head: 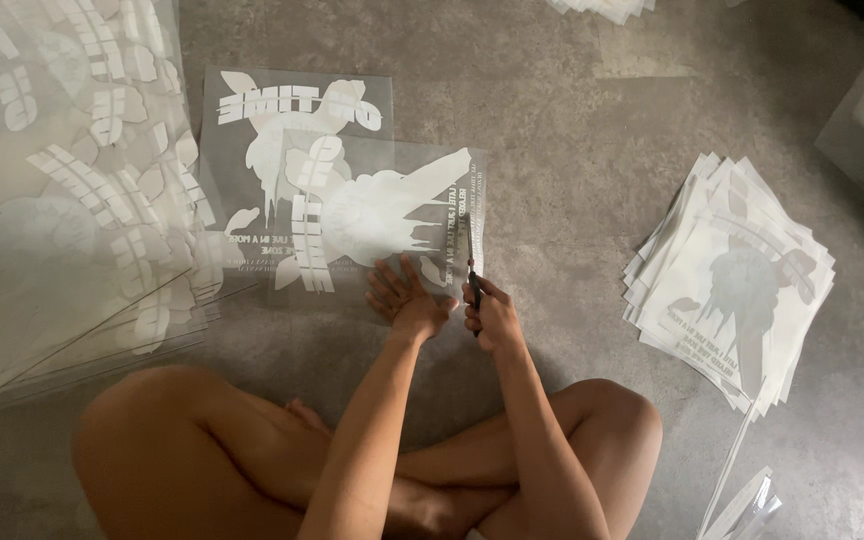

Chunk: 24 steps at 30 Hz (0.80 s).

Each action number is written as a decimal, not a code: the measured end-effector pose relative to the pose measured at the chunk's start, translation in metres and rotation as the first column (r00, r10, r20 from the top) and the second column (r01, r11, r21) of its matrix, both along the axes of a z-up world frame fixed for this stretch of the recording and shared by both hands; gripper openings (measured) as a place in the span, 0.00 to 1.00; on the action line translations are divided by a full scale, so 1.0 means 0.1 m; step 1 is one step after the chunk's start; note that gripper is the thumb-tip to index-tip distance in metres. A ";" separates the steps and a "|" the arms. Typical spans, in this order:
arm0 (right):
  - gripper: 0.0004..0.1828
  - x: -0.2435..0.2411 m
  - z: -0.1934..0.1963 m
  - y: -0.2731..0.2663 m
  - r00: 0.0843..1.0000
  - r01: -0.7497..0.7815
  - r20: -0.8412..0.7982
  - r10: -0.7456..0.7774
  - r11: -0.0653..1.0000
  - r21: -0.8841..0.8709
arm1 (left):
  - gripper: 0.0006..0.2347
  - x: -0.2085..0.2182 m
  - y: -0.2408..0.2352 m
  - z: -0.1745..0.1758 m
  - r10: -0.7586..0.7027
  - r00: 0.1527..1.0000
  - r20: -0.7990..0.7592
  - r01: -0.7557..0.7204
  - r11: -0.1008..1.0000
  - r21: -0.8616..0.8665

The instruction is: The person sits on the floor and uses scissors to cut out a design from a sheet of white paper. They trim the edges of the paper and separate the cut pieces, placing them into a pile.

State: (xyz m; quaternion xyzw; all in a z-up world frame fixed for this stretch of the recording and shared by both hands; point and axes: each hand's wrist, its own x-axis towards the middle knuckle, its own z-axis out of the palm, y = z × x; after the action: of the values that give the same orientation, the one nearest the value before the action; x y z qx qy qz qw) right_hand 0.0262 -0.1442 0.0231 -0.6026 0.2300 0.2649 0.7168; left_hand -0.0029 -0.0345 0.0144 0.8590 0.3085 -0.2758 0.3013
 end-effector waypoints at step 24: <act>0.12 0.49 0.03 0.31 0.998 0.066 0.017 -0.066 0.998 -0.009 | 0.45 -0.01 0.00 -0.06 -0.040 0.999 -0.005 0.040 0.999 0.033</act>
State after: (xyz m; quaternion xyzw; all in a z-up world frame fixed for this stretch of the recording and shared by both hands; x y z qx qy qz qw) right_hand 0.0757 -0.1130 0.0262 -0.6004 0.2450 0.2348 0.7242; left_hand -0.0036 -0.0342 0.0087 0.8694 0.2963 -0.2784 0.2809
